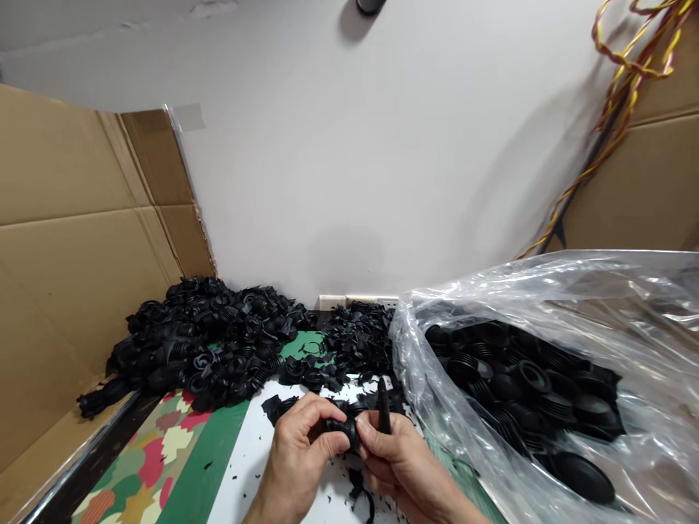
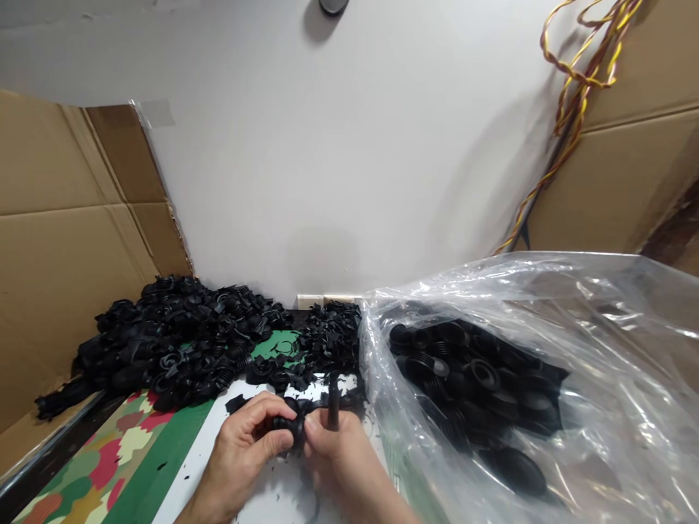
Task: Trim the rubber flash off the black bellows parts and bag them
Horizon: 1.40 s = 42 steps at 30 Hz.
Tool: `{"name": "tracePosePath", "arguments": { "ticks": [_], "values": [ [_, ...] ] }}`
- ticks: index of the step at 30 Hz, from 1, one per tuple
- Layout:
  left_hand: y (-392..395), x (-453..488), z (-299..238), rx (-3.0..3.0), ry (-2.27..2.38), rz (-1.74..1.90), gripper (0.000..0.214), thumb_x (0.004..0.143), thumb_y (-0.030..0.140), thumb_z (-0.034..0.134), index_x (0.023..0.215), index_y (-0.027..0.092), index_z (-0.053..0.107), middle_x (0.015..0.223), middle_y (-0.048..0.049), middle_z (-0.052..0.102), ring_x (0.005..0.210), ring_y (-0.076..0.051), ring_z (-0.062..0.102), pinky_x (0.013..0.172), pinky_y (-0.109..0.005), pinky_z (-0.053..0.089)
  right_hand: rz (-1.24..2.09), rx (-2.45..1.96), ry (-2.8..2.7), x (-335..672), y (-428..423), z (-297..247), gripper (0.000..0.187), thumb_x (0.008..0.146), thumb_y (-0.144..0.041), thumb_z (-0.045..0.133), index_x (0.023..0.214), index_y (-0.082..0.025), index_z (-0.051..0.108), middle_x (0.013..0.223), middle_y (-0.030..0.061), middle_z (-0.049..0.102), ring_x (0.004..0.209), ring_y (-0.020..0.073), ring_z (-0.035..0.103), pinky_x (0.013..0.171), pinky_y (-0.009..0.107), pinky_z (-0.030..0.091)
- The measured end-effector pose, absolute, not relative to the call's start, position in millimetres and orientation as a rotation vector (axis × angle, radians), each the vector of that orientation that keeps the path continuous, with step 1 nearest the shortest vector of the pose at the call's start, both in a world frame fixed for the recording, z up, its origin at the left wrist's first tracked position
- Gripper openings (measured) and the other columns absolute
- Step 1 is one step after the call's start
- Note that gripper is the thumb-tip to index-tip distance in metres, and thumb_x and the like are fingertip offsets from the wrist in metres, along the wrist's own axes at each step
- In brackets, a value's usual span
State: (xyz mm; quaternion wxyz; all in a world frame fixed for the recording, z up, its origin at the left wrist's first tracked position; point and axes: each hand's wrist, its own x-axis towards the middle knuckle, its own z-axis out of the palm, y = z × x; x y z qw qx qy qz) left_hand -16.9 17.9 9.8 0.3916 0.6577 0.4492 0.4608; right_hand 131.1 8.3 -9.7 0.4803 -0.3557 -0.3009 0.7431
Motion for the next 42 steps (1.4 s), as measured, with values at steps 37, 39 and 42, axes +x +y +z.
{"name": "tracePosePath", "arguments": {
  "ticks": [37,39,42],
  "values": [
    [11.9,-10.2,10.5,1.653,1.194,1.212,0.003,0.067,0.017,0.069,0.067,0.02,0.07,0.069,-0.002,0.059,0.065,-0.017,0.052,0.058,-0.025,0.039,1.173,-0.959,-0.992,141.1,-2.0,-4.1,0.024,0.065,-0.04,0.076,0.068,-0.018,0.067,0.051,-0.0003,0.061,0.049,0.0168,0.058,0.05,0.028,0.044],
    [11.5,-9.5,10.4,1.631,1.181,1.219,0.003,0.066,0.017,0.069,0.066,0.02,0.07,0.069,-0.0021,0.059,0.065,-0.017,0.053,0.058,-0.025,0.04,1.183,-0.956,-0.995,138.9,-2.2,-6.7,0.023,0.066,-0.039,0.075,0.068,-0.018,0.066,0.051,-0.0006,0.06,0.047,0.0165,0.058,0.049,0.028,0.044],
    [10.0,-8.1,9.8,1.585,1.154,1.216,0.004,0.066,0.016,0.068,0.064,0.019,0.069,0.068,-0.002,0.058,0.065,-0.017,0.053,0.057,-0.025,0.04,1.003,-0.925,-1.113,138.4,-1.6,-12.1,0.019,0.072,-0.037,0.07,0.064,-0.02,0.065,0.057,0.0012,0.061,0.047,0.0156,0.056,0.047,0.028,0.045]
  ]
}}
